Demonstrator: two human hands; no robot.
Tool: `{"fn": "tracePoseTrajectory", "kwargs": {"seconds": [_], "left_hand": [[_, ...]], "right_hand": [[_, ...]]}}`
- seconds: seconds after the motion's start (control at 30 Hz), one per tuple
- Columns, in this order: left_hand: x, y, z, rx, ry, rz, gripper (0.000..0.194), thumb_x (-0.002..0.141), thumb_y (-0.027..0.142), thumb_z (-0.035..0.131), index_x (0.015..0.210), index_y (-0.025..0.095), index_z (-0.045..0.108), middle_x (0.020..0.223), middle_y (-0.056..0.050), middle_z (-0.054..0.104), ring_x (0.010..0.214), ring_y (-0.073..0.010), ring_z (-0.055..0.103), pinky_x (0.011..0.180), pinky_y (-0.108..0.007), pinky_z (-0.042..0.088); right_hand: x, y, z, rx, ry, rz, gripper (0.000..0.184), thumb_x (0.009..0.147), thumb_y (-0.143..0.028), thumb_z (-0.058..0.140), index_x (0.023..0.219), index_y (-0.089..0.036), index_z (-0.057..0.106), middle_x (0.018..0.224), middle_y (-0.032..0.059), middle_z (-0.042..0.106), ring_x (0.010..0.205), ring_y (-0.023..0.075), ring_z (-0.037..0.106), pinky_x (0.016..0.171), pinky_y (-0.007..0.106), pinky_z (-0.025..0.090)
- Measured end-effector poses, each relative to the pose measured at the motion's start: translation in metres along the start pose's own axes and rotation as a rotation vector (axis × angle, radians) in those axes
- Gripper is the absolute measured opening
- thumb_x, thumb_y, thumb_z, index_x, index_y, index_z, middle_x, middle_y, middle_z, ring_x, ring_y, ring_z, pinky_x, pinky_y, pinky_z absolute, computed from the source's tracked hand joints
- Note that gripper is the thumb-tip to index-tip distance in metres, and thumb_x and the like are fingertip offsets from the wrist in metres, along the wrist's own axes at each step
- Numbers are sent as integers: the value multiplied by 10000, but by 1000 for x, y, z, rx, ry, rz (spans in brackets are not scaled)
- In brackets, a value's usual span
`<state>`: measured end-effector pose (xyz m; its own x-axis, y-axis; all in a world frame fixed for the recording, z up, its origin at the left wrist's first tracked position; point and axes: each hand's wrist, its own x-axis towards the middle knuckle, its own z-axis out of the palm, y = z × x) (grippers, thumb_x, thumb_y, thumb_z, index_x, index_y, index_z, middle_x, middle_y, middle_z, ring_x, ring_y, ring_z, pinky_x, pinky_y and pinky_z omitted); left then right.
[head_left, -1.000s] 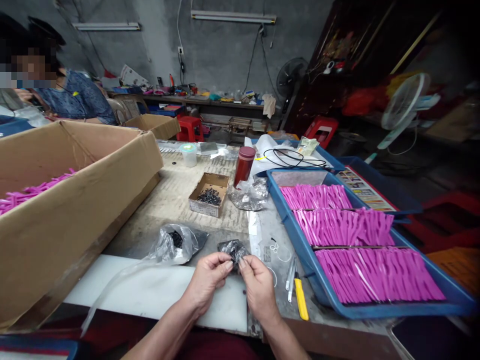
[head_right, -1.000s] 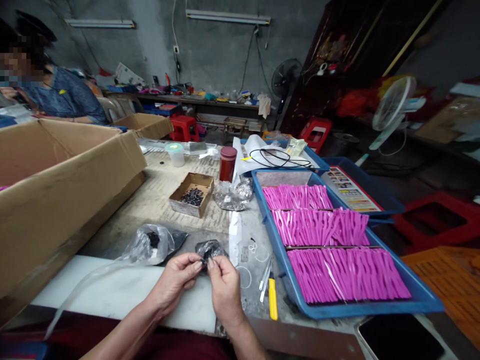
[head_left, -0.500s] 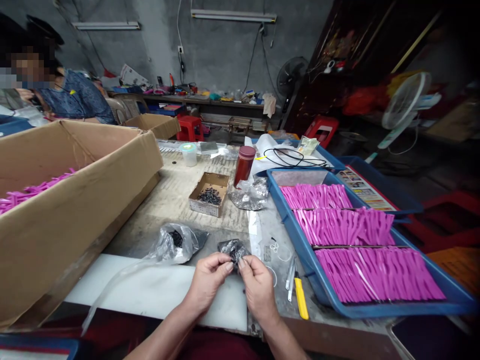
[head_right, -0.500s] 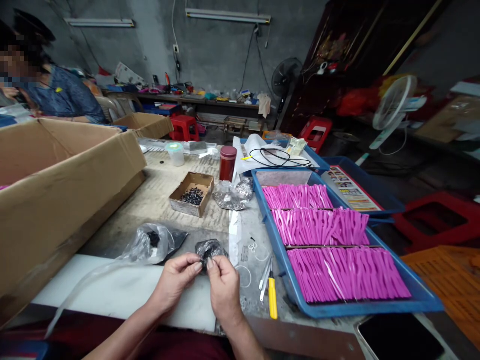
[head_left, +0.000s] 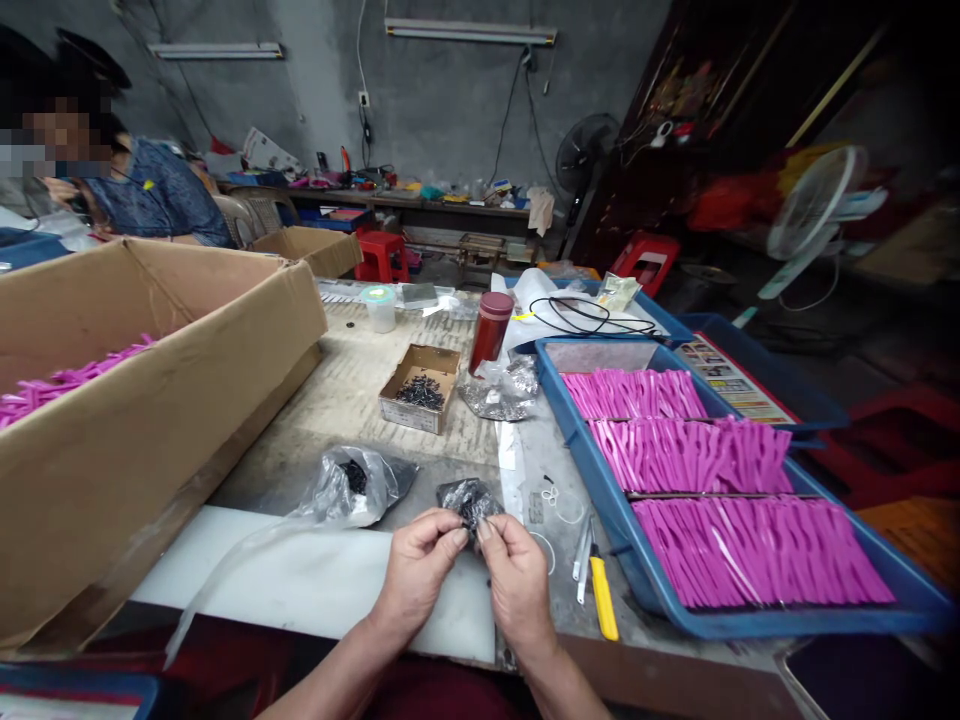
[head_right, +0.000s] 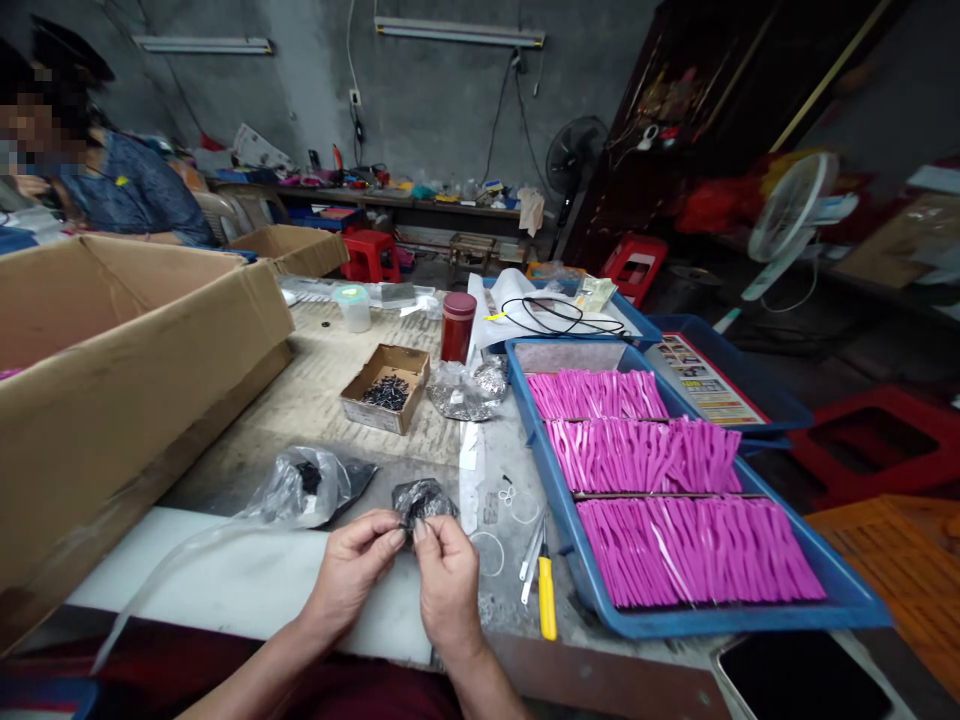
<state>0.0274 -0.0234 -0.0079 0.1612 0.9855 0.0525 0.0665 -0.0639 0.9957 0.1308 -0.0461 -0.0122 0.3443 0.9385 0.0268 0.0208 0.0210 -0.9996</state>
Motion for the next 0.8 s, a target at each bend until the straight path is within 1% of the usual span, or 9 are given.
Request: {"fn": "tracePoseTrajectory", "kwargs": {"seconds": [0.13,0.27,0.5,0.8], "left_hand": [[-2,-2,1,2,7,29,106,658,232,560,613,142,594,623,-8,517,599,-117,498,564,-210,428],[-3,0,1,13,4,59,103,660,225,557,619,139,597,637,-19,531,634,-130,507,599,-223,430],[-2,1,1,16,-8,8,111,668,235,547,623,143,590,640,-20,507,632,-133,499,542,-208,425],[1,6,-2,54,-8,67,109,659,211,546,597,140,601,615,-22,533,614,-129,499,581,-220,421]], "right_hand": [[0,0,1,24,12,9,196,690,-304,478,554,-164,457,494,-49,380,471,83,346,441,190,330],[-1,-1,1,28,0,-12,184,692,-292,480,563,-161,473,515,-40,417,495,89,377,466,194,350],[-1,-3,0,-1,-51,-17,187,708,-300,472,583,-161,481,530,-34,436,508,93,397,481,197,363],[3,-5,-4,-96,-127,-47,200,736,-290,447,596,-153,483,526,-38,415,509,87,379,478,194,339]]}}
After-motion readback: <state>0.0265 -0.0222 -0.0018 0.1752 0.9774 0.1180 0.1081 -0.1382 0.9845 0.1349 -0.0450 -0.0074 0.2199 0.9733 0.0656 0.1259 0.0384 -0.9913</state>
